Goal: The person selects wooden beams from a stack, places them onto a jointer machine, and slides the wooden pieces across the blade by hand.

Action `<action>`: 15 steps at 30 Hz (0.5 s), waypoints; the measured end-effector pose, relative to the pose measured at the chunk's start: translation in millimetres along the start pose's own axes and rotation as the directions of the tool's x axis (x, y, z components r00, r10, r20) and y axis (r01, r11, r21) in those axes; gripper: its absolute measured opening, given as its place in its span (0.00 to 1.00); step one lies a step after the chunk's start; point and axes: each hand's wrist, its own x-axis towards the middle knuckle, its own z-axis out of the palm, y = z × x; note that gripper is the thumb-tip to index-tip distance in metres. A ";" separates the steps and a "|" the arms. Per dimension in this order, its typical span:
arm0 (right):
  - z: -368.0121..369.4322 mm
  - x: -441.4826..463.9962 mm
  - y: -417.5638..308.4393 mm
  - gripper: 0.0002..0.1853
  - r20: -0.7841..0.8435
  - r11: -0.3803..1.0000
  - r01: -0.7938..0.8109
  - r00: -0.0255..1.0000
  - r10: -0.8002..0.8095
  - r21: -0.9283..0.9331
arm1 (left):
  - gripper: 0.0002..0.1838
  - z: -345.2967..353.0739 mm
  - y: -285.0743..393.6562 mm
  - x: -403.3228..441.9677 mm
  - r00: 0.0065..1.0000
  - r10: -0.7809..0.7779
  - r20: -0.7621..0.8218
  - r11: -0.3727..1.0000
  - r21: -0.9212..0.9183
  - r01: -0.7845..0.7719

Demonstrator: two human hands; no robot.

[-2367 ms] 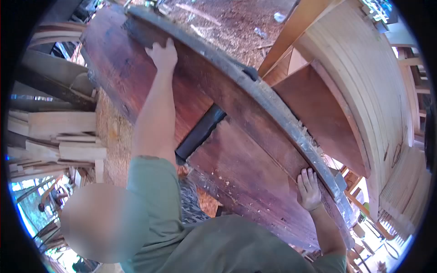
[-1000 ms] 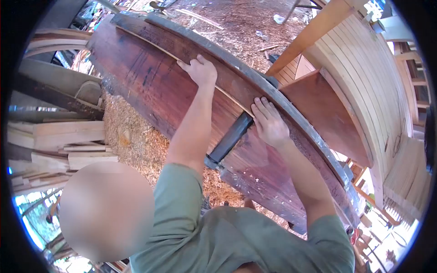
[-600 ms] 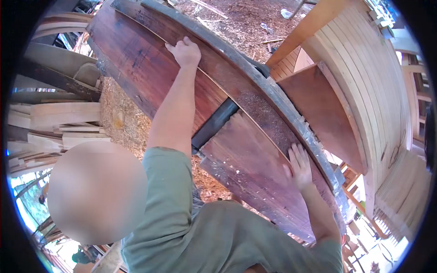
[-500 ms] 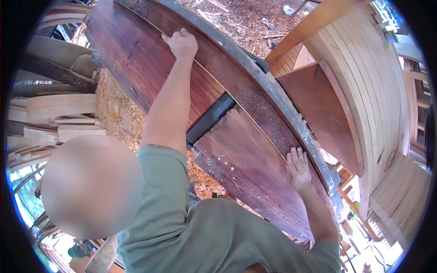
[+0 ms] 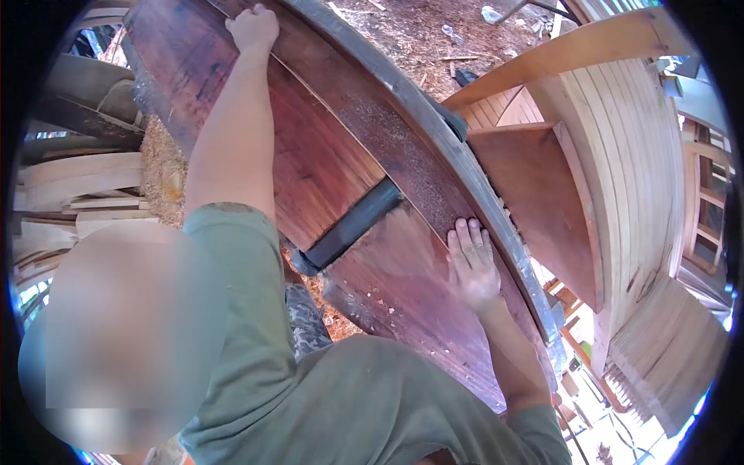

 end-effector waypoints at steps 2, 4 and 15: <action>2.3 20.3 -4.7 0.25 0.000 1.000 -0.005 1.000 0.005 0.013 | 0.26 19.4 -17.9 16.6 0.964 -0.258 -0.059 0.902 -0.372 0.219; 2.4 41.8 -11.3 0.24 0.013 0.999 -0.020 1.000 0.020 0.027 | 0.26 19.4 -28.5 36.5 0.990 -0.127 -0.068 0.982 -0.152 0.115; 15.2 138.7 -38.1 0.25 -0.017 0.996 -0.058 0.998 0.059 0.071 | 0.26 41.6 -78.3 121.6 0.923 -0.316 -0.221 0.878 -0.436 0.197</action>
